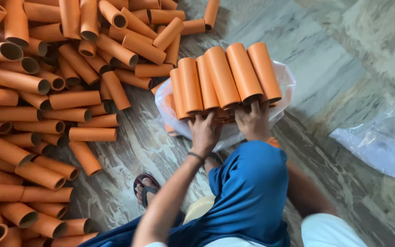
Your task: The person sits on the floor and repeatedly picks up small orange cylindrical objects from a large pile. They place the cylinders into a clear plastic bag, arranging them in neat rows. The person continues this process, filling multiple bags with the cylinders.
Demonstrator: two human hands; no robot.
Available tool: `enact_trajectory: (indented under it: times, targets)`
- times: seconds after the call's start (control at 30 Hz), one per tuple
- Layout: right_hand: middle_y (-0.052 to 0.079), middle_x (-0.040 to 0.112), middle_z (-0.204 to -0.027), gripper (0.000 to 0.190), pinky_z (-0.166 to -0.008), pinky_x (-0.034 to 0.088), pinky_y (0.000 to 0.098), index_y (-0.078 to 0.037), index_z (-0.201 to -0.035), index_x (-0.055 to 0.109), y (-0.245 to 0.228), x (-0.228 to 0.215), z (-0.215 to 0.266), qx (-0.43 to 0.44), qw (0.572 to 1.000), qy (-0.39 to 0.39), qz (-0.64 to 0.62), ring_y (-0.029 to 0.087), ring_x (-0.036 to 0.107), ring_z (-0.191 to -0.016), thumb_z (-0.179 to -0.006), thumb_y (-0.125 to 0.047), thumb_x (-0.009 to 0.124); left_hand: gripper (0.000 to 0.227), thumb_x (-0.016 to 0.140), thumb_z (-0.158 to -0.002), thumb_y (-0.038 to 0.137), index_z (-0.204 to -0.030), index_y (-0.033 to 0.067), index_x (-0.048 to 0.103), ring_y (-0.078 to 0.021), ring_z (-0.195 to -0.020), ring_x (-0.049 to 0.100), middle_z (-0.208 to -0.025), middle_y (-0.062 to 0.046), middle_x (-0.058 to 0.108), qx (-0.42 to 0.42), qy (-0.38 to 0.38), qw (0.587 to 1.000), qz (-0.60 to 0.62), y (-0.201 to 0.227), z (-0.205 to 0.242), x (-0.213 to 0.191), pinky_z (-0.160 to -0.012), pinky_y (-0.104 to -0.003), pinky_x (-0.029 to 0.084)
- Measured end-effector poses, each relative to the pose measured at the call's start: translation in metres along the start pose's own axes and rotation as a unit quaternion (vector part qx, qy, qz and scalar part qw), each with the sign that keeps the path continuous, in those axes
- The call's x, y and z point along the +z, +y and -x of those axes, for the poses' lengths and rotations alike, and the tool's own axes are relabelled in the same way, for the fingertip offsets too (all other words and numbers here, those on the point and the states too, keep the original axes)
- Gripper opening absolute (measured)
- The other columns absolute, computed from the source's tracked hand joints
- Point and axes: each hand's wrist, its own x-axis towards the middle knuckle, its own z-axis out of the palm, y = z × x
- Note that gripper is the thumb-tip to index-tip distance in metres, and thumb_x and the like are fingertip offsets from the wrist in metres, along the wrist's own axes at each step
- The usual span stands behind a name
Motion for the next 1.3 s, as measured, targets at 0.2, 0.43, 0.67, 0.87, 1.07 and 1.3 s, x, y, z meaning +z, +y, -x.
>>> enact_trajectory:
  times: [0.2,0.43,0.67,0.87,1.07,1.3]
  targets:
    - [0.008,0.075,-0.11,0.028,-0.089,0.058,0.0388,-0.015,-0.118,0.076,0.071,-0.138,-0.036,-0.031,0.966,-0.154,-0.207,0.025,0.072,-0.099,-0.091,-0.015,0.075,0.039,0.075,-0.087,0.041,-0.121,0.0218,0.07,-0.0341,-0.096,0.072,-0.106,-0.013,0.076,-0.024,-0.112,0.992,-0.059,-0.031,-0.035,-0.133,-0.083,-0.045,0.057]
    - [0.023,0.07,-0.118,0.04,-0.086,0.053,0.044,-0.005,-0.13,0.067,0.192,-0.031,-0.135,0.093,0.965,-0.213,-0.124,0.036,0.069,-0.103,-0.094,-0.023,0.07,0.073,0.046,-0.1,0.067,-0.113,0.0001,0.073,-0.0396,-0.103,0.069,-0.111,-0.026,0.071,-0.308,-0.164,0.933,0.086,-0.145,-0.167,-0.102,-0.081,-0.048,0.056]
    - [0.016,0.071,-0.107,0.018,-0.083,0.053,0.0517,-0.013,-0.106,0.071,0.209,0.051,-0.12,0.19,0.959,-0.206,0.037,0.039,0.067,-0.1,-0.097,-0.029,0.069,0.081,0.073,-0.086,0.072,-0.116,-0.0033,0.071,-0.0301,-0.104,0.066,-0.117,-0.023,0.069,-0.269,-0.215,0.938,0.049,-0.201,-0.226,-0.035,-0.087,-0.039,0.052]
    - [0.012,0.068,-0.101,0.016,-0.073,0.053,0.0493,-0.012,-0.107,0.065,0.18,0.022,-0.121,0.165,0.986,0.016,-0.01,0.037,0.067,-0.092,-0.097,-0.023,0.069,0.056,0.08,-0.069,0.048,-0.102,0.0023,0.078,-0.0309,-0.095,0.076,-0.106,-0.019,0.08,-0.241,-0.05,0.969,-0.01,-0.193,-0.229,-0.054,-0.086,-0.04,0.058]
    - [0.008,0.068,-0.087,0.044,-0.059,0.052,0.0363,-0.019,-0.118,0.062,0.16,-0.002,-0.151,0.42,0.832,-0.212,-0.295,0.021,0.065,-0.065,-0.102,-0.058,0.048,0.071,0.047,-0.097,0.062,-0.119,-0.0014,0.07,-0.0373,-0.121,0.057,-0.124,-0.027,0.066,-0.213,-0.179,0.959,-0.061,-0.231,-0.237,-0.017,-0.104,-0.044,0.041]
    - [0.015,0.072,-0.088,0.047,-0.058,0.05,0.0383,-0.014,-0.114,0.058,0.153,0.023,-0.179,0.44,0.842,-0.253,-0.182,0.024,0.064,-0.067,-0.089,-0.05,0.074,0.052,0.052,-0.092,0.045,-0.121,0.0067,0.072,-0.0374,-0.119,0.063,-0.127,-0.025,0.068,-0.118,-0.207,0.97,-0.051,-0.236,-0.246,-0.016,-0.102,-0.043,0.049]
